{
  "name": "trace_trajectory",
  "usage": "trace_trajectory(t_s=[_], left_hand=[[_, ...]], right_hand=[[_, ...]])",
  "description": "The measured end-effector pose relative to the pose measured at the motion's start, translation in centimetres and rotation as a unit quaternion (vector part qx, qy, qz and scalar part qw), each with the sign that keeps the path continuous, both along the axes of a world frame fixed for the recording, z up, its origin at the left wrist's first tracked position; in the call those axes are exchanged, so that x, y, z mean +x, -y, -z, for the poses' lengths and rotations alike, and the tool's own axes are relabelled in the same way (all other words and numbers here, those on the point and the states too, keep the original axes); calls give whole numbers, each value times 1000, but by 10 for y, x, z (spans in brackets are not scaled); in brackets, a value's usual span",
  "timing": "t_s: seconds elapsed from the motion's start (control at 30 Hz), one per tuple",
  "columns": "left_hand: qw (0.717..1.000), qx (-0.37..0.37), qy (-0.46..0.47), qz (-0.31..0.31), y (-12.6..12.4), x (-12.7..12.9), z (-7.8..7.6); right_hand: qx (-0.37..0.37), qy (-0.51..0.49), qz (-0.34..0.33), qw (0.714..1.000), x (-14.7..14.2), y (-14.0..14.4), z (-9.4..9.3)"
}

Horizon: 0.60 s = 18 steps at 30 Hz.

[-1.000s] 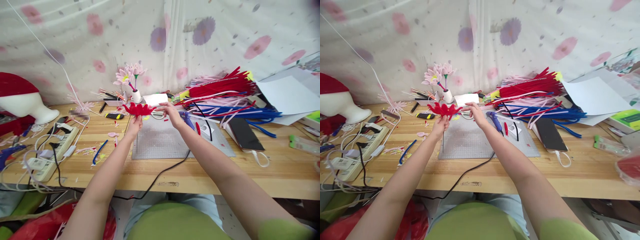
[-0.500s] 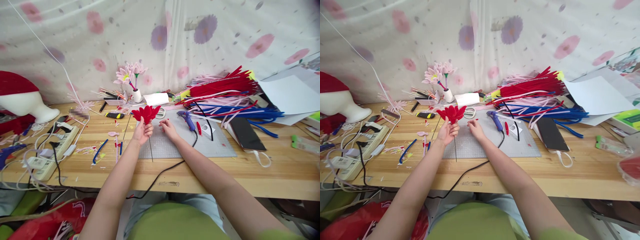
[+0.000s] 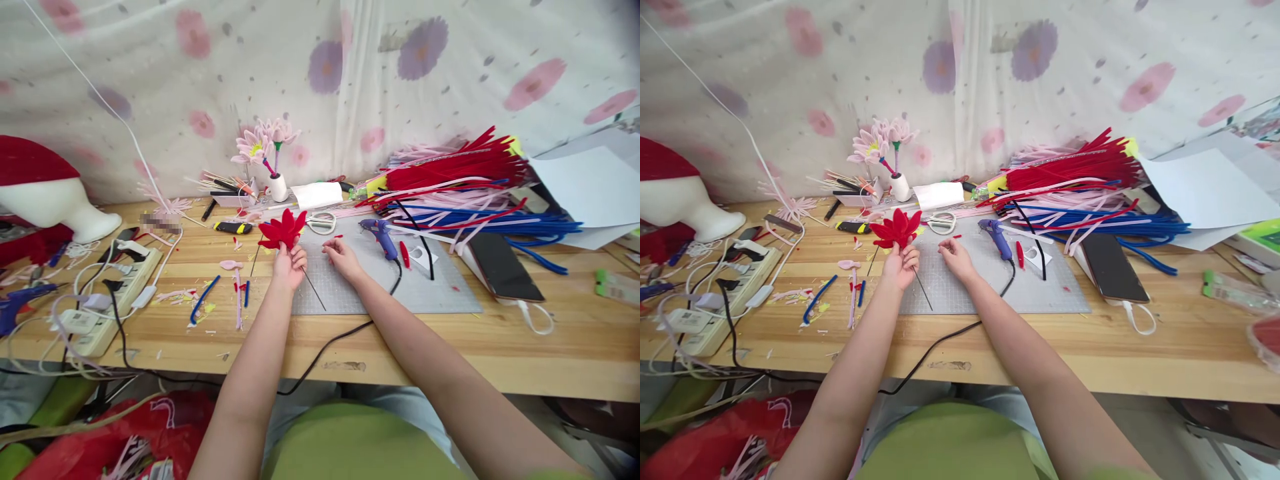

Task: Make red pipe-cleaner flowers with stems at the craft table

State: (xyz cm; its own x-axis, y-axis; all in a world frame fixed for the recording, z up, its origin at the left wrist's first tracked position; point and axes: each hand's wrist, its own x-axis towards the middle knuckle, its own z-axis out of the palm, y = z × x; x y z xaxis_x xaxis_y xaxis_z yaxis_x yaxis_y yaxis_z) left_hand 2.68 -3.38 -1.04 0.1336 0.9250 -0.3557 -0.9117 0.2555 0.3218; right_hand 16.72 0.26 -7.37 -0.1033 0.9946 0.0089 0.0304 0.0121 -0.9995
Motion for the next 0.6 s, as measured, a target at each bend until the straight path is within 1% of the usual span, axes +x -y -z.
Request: trace_trajectory(t_s=[0.07, 0.13, 0.2, 0.23, 0.3, 0.37, 0.43, 0.5, 0.6], left_hand=[[1000, -1, -6, -28, -1, 2, 0], [999, -2, -12, -34, -2, 4, 0], [999, -12, -38, -33, -1, 8, 0], [997, -18, -66, -41, 0, 11, 0], [985, -29, -154, -70, 1, 17, 3], [959, -41, -259, -103, 2, 22, 7], [933, -46, -335, -120, 3, 25, 11], [924, -32, -362, -122, 3, 26, 16], [924, 11, -358, -133, 2, 24, 21]], right_hand=[[-4, -4, 4, 1000, 0, 0, -1], [-1, -11, 4, 1000, 0, 0, -1], [1, -17, 1, 1000, 0, 0, 0], [0, -19, -1, 1000, 0, 0, 0], [-7, -21, -5, 1000, -1, 0, 0], [-11, -22, -6, 1000, 0, 1, -1], [-4, -21, -16, 1000, 1, 3, -4], [15, -23, -50, 998, 2, 7, -11], [23, -31, -149, 988, 1, 14, -21]])
